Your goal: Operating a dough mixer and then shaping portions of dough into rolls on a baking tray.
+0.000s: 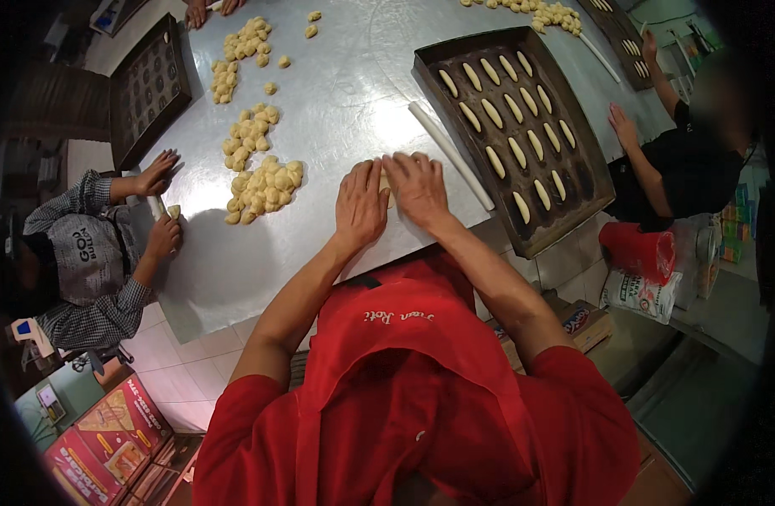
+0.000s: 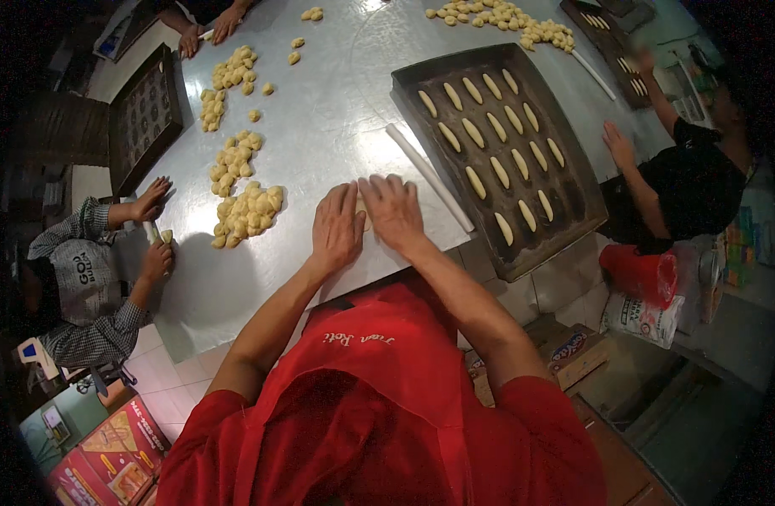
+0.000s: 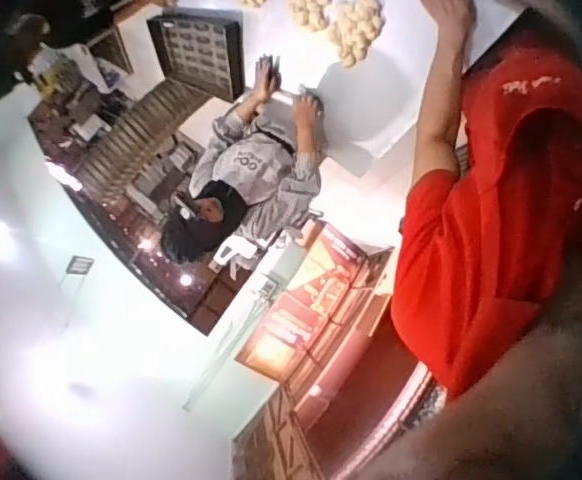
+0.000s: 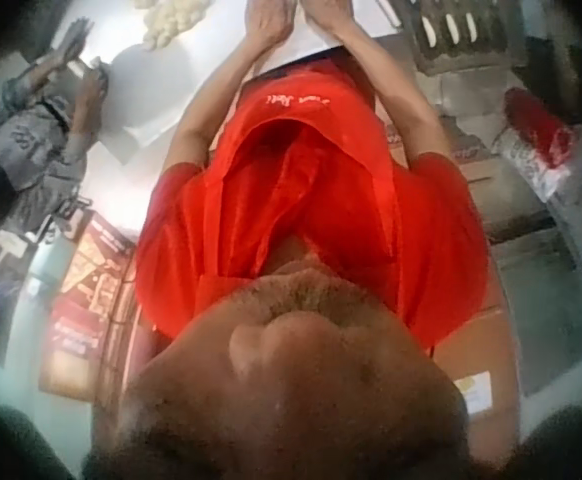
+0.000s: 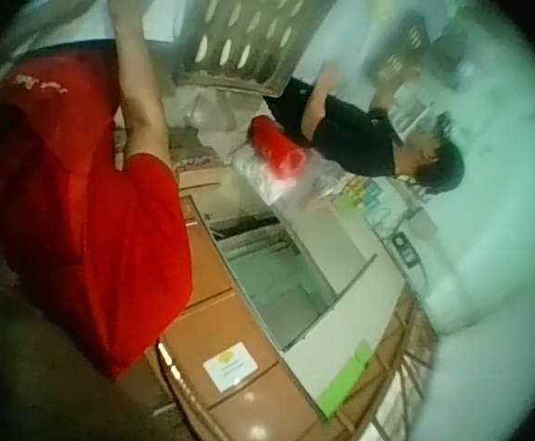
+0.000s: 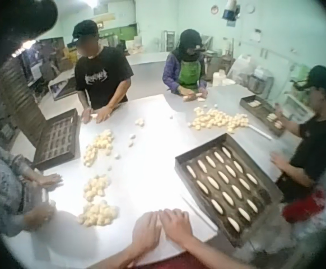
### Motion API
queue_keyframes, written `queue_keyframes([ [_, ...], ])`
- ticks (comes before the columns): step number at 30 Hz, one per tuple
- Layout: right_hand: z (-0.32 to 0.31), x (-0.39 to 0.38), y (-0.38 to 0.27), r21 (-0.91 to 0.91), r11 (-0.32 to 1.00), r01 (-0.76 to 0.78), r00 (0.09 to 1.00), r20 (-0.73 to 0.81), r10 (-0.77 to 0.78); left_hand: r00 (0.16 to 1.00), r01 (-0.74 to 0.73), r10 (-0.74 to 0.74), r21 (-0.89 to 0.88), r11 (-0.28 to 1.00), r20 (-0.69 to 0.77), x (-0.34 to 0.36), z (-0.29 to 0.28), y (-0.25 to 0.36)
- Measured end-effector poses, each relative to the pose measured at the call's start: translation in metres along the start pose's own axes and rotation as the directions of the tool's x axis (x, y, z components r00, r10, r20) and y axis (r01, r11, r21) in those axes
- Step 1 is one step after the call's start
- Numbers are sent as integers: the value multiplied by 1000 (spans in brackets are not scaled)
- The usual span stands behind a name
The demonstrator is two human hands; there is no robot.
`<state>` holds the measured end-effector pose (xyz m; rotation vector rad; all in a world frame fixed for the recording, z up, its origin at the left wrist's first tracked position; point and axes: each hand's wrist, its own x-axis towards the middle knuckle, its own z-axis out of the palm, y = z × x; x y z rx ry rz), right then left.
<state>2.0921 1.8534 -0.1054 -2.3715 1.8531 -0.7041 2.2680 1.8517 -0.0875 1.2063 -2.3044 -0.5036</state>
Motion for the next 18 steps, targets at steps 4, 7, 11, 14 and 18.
queue_keyframes([
  [4,-4,-52,-20,-69,990,125,990,-54,-129,996,-62,62,-10,998,61,-38,-5,-2],
  [7,-10,-57,-25,-75,991,108,994,2,-108,984,-146,137,80,986,110,-53,-11,2],
  [11,-5,33,-36,109,977,-182,932,337,136,999,1,4,-94,996,48,-36,-25,-5],
  [14,27,40,-47,154,988,-2,1000,17,-1,984,71,-83,-85,994,-155,-10,-45,-42],
  [18,11,-15,-66,113,994,-2,981,194,-20,935,230,-178,143,963,-306,5,-91,-136],
])
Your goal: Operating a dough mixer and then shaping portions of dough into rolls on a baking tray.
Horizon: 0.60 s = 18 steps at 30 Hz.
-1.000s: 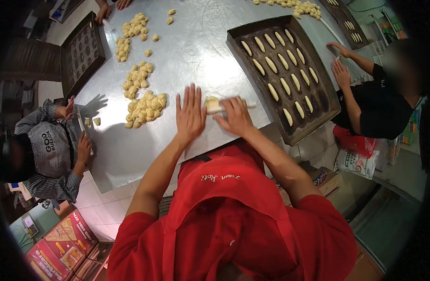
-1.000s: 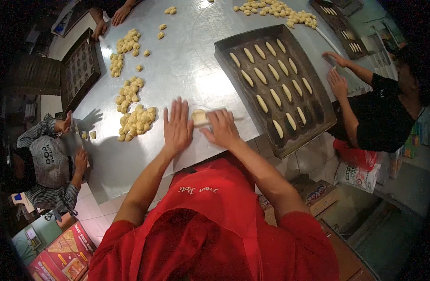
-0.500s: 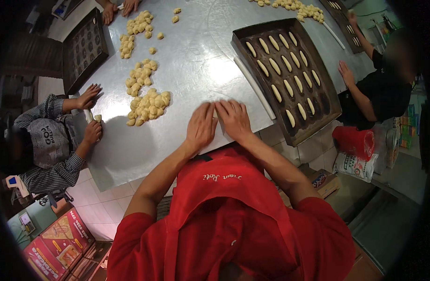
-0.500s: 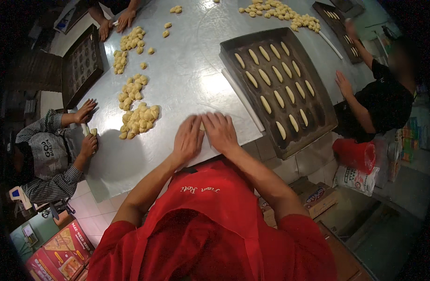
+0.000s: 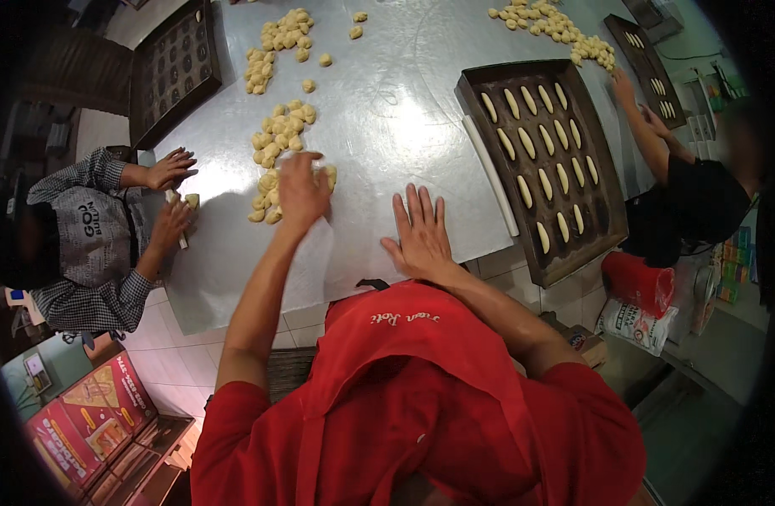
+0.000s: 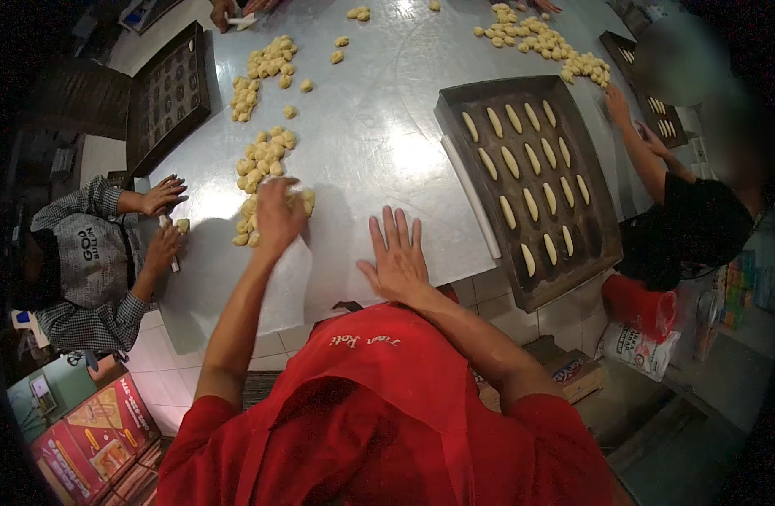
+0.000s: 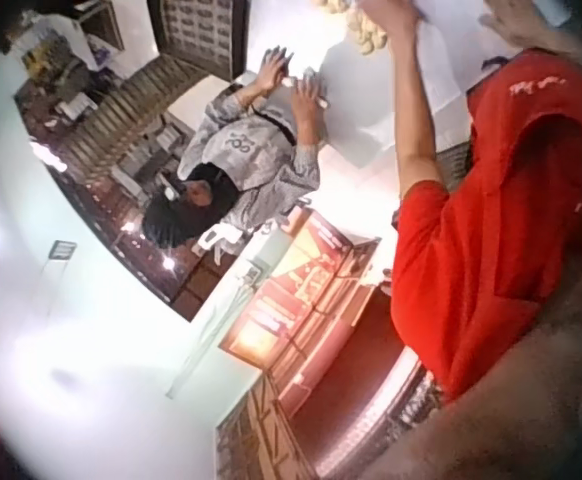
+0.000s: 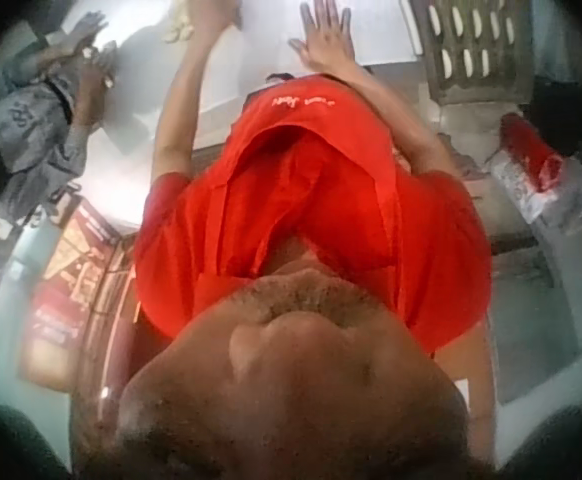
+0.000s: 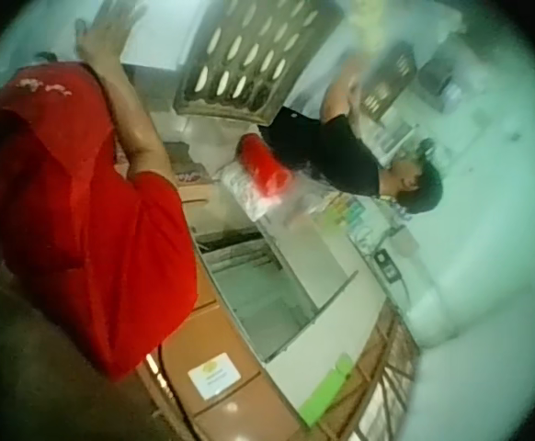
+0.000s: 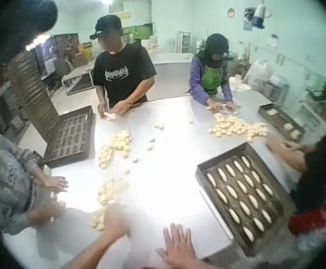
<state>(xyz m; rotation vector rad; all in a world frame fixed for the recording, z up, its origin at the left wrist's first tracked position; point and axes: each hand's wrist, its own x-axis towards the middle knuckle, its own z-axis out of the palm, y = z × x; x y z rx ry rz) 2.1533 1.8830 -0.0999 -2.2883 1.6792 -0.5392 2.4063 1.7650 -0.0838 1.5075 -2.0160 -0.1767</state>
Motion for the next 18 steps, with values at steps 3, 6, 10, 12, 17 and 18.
queue_keyframes([
  [3,-7,13,-4,-112,994,-17,992,119,30,1000,11,-12,57,998,21,54,-3,-41],
  [6,-5,83,17,-57,998,-13,991,-137,5,981,-188,176,172,967,82,102,4,-55],
  [10,-8,67,17,63,997,-43,997,65,39,894,-390,279,302,870,351,129,4,-71],
  [12,-22,33,23,248,966,72,997,-28,-67,851,-392,222,297,871,476,136,6,-54],
  [17,-27,-18,62,277,960,-46,997,-51,62,919,208,-31,-416,885,394,96,30,59],
  [18,-38,-13,58,254,967,-35,993,-98,62,949,171,-22,-451,876,315,80,35,62],
])
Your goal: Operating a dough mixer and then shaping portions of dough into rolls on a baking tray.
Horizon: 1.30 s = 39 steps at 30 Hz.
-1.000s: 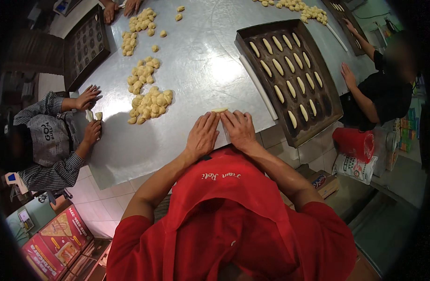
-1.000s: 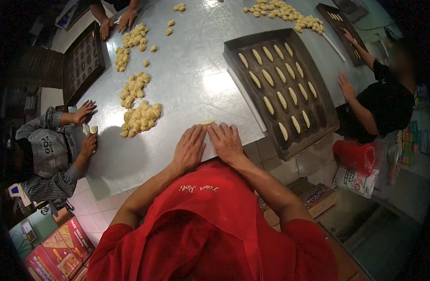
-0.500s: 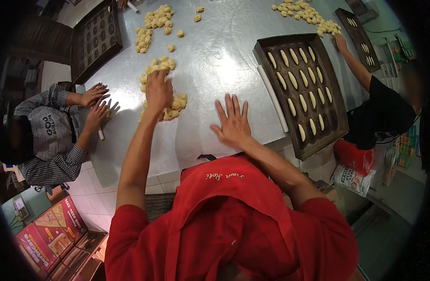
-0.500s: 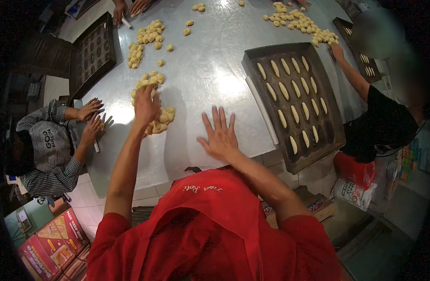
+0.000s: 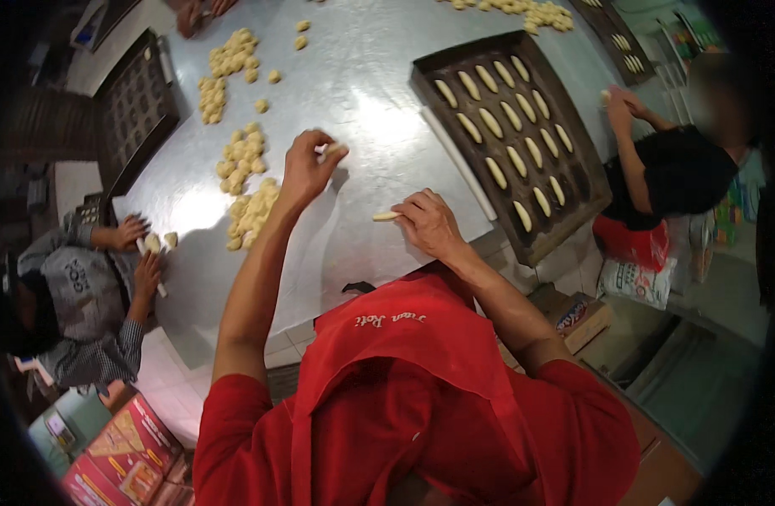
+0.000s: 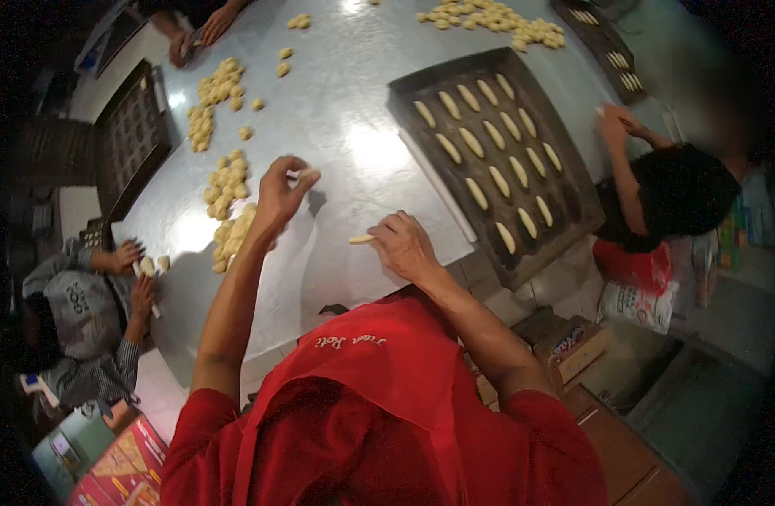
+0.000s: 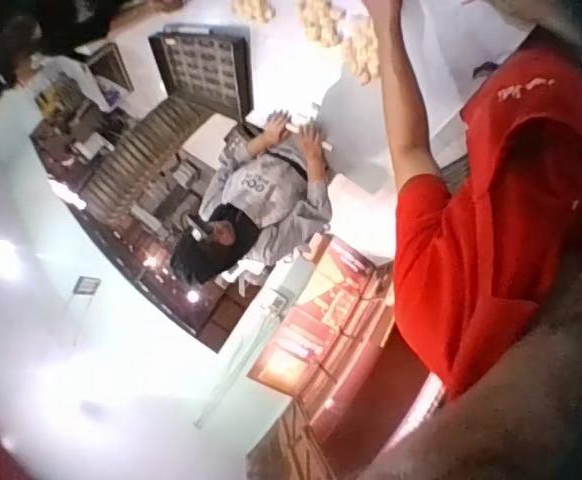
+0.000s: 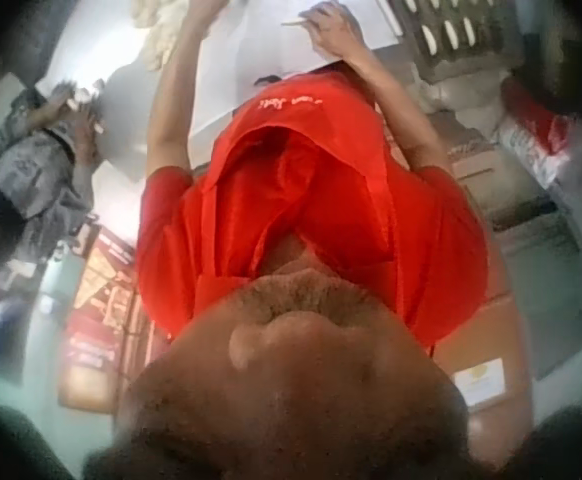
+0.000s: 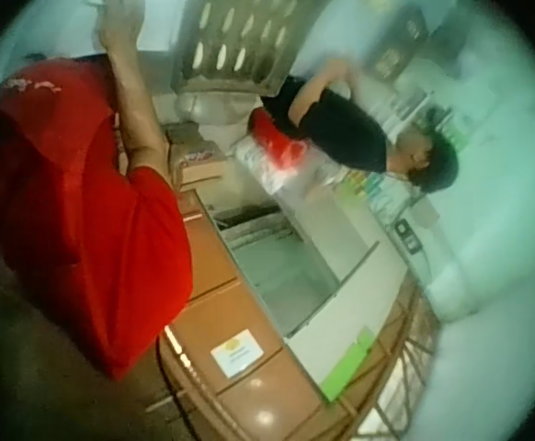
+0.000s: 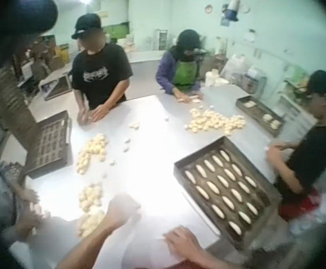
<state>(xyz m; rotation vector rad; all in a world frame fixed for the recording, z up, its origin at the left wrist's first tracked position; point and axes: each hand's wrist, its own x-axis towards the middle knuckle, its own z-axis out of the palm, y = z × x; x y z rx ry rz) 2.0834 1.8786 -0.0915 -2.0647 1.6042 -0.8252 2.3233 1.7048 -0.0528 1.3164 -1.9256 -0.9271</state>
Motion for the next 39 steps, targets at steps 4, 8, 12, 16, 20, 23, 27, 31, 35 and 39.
queue_keyframes([
  [4,-71,-7,16,80,956,-281,930,-225,292,966,258,-250,-170,951,67,-55,17,-6],
  [8,-182,-34,82,393,860,-325,627,-591,507,941,338,-330,-174,925,73,-101,10,-27],
  [12,-252,-80,162,231,856,-463,521,-710,474,863,494,-481,-448,745,152,-118,15,-24],
  [16,-236,-116,200,-572,570,-590,797,-525,298,892,449,-427,-383,807,147,-124,31,-19],
  [20,-145,-24,71,-287,889,-357,853,-488,185,936,351,-335,-376,858,109,-121,67,0],
  [23,-40,6,37,-115,986,-121,917,-394,66,906,422,-411,-186,887,98,-101,89,56],
  [27,-7,25,35,-379,870,-316,905,-394,158,954,-298,281,454,840,107,-133,92,21],
  [31,-2,-12,30,-215,946,-244,956,-215,198,951,-306,267,574,760,154,-162,72,49],
  [35,11,4,17,-105,963,248,960,-103,-259,988,-143,153,547,825,29,-126,74,15],
  [39,7,69,15,-85,983,164,958,-223,-180,981,-144,192,684,715,6,-72,57,5],
])
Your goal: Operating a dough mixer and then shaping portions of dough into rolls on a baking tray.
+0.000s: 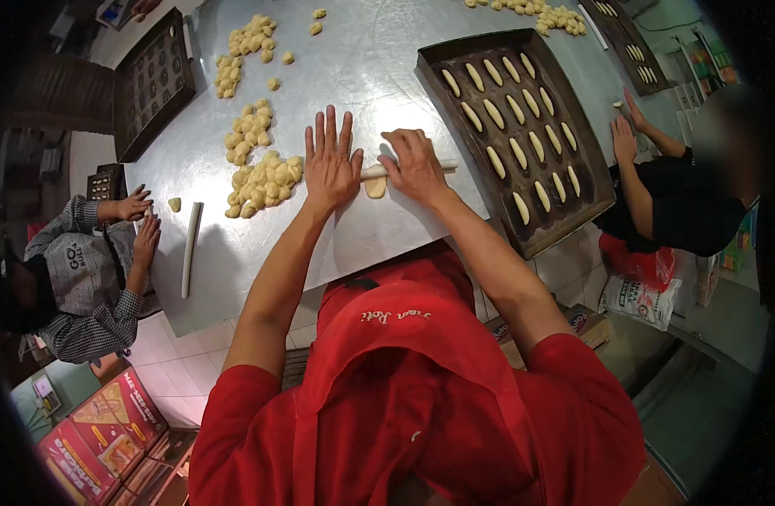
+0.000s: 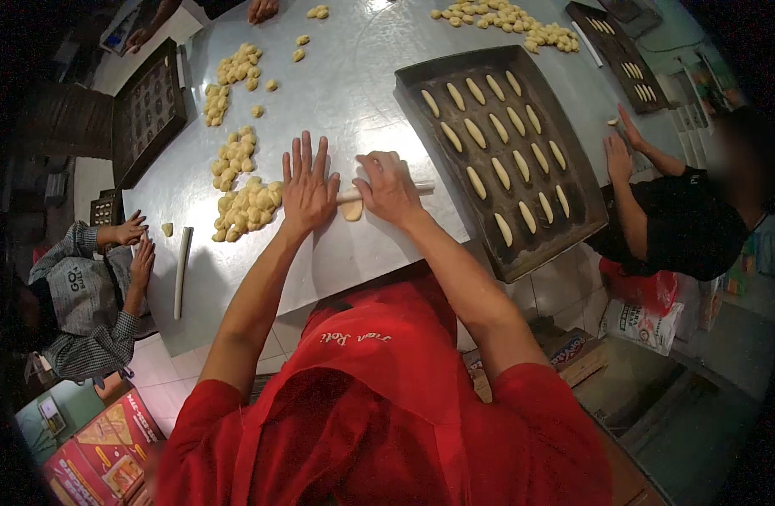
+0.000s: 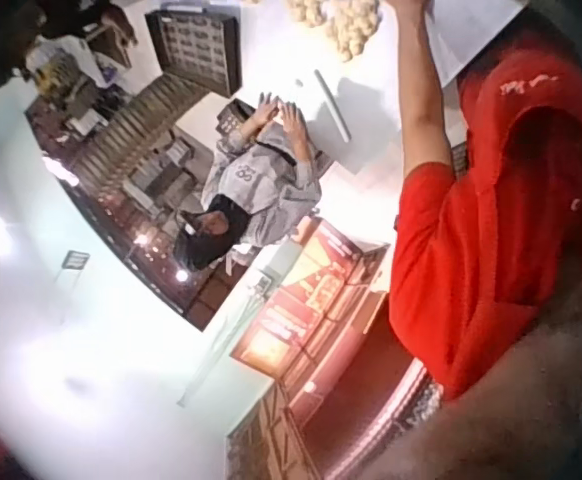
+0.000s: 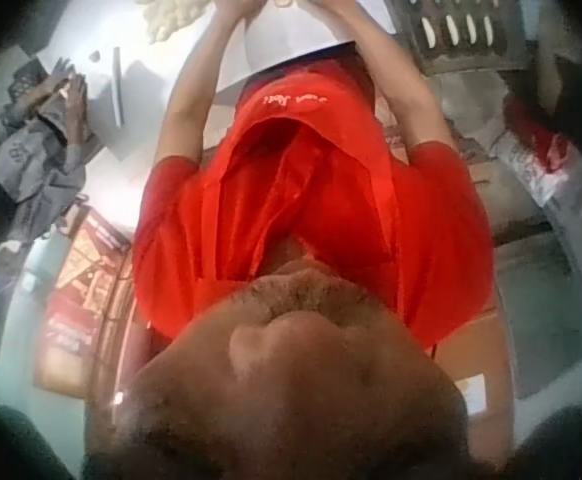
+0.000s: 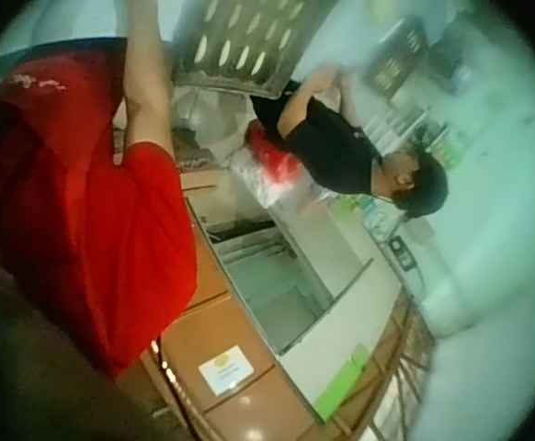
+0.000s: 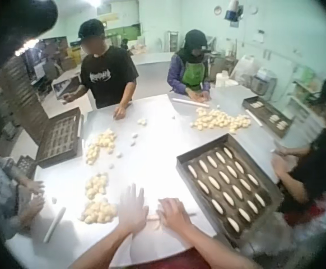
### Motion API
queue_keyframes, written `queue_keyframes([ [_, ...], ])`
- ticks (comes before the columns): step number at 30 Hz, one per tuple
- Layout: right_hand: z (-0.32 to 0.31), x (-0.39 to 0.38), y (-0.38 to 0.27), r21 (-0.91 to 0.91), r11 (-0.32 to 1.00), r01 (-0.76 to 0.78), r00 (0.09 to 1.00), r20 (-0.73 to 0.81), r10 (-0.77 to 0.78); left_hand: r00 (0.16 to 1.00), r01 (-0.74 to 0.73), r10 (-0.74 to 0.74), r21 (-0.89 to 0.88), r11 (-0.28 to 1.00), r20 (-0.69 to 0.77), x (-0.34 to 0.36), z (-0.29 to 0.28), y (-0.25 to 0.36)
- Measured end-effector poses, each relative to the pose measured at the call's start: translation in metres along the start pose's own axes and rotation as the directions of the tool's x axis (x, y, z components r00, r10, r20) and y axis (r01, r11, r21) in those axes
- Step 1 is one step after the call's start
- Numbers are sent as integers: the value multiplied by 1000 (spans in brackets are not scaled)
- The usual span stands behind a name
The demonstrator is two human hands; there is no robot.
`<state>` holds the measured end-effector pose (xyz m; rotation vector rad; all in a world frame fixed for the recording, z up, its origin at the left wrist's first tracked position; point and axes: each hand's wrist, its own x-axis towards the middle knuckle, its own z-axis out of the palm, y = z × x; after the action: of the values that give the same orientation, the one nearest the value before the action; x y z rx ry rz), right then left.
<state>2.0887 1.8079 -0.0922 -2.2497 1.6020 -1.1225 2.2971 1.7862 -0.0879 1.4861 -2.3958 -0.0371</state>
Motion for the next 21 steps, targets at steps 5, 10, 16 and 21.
queue_keyframes([
  [5,-5,-79,-34,6,995,-96,995,24,96,958,-126,154,-130,984,240,-75,-8,10],
  [10,-16,-91,-11,161,916,-367,910,266,318,897,-247,343,-328,912,278,-114,-21,22],
  [16,-1,-43,-24,-320,937,-142,972,135,193,926,14,113,-332,943,361,-57,-8,33],
  [21,3,-98,-51,-292,954,64,970,243,9,966,-127,197,-357,925,167,-97,-15,23],
])
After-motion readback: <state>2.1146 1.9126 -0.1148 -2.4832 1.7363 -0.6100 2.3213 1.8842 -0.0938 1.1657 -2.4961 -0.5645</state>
